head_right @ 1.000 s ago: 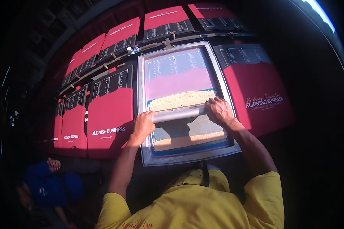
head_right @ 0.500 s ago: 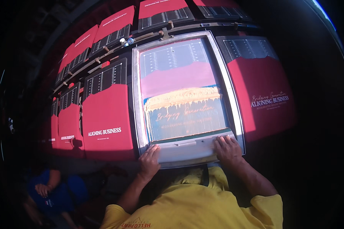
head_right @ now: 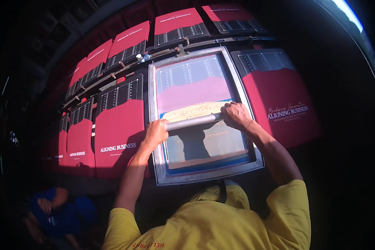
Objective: The person performs screen printing by lowering a frame onto a shirt, applying ink using a squeegee, and then lifting the frame before moving to the next shirt in the line.
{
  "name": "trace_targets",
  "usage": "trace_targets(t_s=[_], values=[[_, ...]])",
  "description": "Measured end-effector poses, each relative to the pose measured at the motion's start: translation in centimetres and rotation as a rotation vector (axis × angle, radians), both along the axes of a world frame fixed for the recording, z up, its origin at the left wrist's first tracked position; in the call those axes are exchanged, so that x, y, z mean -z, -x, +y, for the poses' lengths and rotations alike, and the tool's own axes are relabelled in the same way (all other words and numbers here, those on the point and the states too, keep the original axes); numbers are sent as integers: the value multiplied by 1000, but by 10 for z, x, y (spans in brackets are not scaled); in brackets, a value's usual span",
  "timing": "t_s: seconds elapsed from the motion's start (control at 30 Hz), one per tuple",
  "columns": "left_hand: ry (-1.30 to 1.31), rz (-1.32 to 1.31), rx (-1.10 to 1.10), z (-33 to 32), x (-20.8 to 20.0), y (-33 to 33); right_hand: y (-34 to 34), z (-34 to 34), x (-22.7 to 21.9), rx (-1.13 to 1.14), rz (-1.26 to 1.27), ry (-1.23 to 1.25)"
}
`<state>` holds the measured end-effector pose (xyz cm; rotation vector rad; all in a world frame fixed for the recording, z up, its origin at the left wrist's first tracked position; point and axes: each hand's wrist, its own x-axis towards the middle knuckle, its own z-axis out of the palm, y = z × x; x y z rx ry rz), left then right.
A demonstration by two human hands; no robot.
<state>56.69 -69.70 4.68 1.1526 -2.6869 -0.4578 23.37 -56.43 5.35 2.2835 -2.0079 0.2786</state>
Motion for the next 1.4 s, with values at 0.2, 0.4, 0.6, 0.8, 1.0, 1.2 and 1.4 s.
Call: trace_targets(t_s=[0.2, 0.4, 0.6, 0.8, 1.0, 1.2, 1.4], values=[[162, 166, 48, 81, -25, -29, -28, 83, -16, -25, 11, 85], [121, 70, 55, 175, 4, -68, -76, 180, 7, 84, -58, -74], [86, -4, 67, 211, 8, -71, -89, 208, 25, 52, -6, -99], [82, -18, 108, 216, 18, -77, -98, 219, 13, 90, -148, -134], [87, 240, -45, 174, 41, -107, -61, 194, 20, 416, -344, 230], [-303, 163, -494, 131, 57, -127, -12, 159, 68, 705, -652, 412], [-534, 361, -584, 118, 66, -134, 1, 154, 101, 700, -801, 562]])
